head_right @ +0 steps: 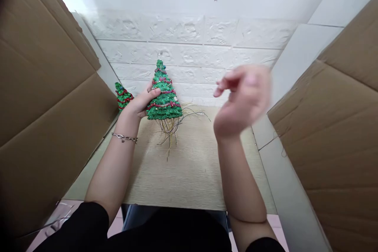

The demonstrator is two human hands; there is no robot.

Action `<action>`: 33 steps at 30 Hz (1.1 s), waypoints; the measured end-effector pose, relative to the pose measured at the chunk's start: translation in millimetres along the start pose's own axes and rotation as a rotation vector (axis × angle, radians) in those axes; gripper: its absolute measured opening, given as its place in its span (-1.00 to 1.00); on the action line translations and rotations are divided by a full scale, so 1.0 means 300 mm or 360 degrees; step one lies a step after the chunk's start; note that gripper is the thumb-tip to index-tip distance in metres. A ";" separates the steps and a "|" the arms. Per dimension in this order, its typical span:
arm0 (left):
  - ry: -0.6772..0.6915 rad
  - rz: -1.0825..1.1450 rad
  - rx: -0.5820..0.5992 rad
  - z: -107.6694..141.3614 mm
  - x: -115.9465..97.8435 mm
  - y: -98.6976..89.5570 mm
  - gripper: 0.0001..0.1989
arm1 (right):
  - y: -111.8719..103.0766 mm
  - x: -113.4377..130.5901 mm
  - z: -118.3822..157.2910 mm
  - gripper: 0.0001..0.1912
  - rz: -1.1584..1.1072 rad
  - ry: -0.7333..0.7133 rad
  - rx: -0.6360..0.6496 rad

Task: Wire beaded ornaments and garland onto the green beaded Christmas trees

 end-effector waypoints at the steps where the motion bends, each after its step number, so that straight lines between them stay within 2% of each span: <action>1: -0.0019 0.0043 0.0012 -0.003 0.008 0.000 -0.01 | 0.032 -0.019 0.010 -0.80 0.0136 -0.0203 0.0045; 2: -0.0024 0.0081 0.0021 -0.005 0.013 0.002 -0.08 | 0.057 -0.079 0.021 -0.91 0.0196 -0.0116 0.0098; 3: -0.0014 0.0112 0.0028 -0.007 0.014 0.006 -0.13 | 0.062 -0.151 0.040 -0.92 0.0214 0.0075 0.0073; 7: 0.0060 0.0166 0.0090 -0.017 0.010 0.044 -0.09 | 0.012 -0.395 0.172 -0.68 0.0025 0.0983 -0.0124; 9: 0.0122 0.0130 0.0171 -0.027 0.010 0.077 -0.02 | -0.013 -0.461 0.256 -0.68 -0.0175 0.1422 -0.0248; 11: 0.0172 0.0096 0.0244 -0.045 0.018 0.116 0.09 | -0.017 -0.487 0.315 -0.70 -0.0394 0.1672 -0.0301; 16: 0.0164 0.0140 0.0259 -0.142 0.085 0.237 0.38 | -0.034 -0.500 0.362 -0.46 -0.0695 0.1873 -0.0295; 20: 0.0099 -0.0092 0.0189 -0.265 0.168 0.341 0.50 | -0.136 -0.501 0.365 -0.43 -0.0759 0.1982 -0.0444; 23: 0.0174 -0.0377 0.0073 -0.353 0.222 0.417 0.47 | -0.244 -0.489 0.358 -0.43 -0.0734 0.1968 -0.0610; 28: 0.0279 -0.0572 0.0048 -0.453 0.331 0.555 0.43 | -0.416 -0.462 0.359 -0.52 -0.0533 0.1944 -0.0992; 30: 0.0294 -0.0642 0.0033 -0.476 0.376 0.590 0.40 | -0.472 -0.450 0.362 -0.57 -0.0413 0.1914 -0.1156; 33: 0.0306 -0.0733 -0.0042 -0.496 0.428 0.608 0.31 | -0.523 -0.440 0.361 -0.69 -0.0264 0.1852 -0.1282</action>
Point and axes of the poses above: each hand's wrist, its own z-axis away from the middle knuckle, its own y-axis out of the palm, x = y × z, the point moved 6 cm from there along -z, towards the middle knuckle, and after that the axes turned 13 degrees about x, right-handed, at the moved point
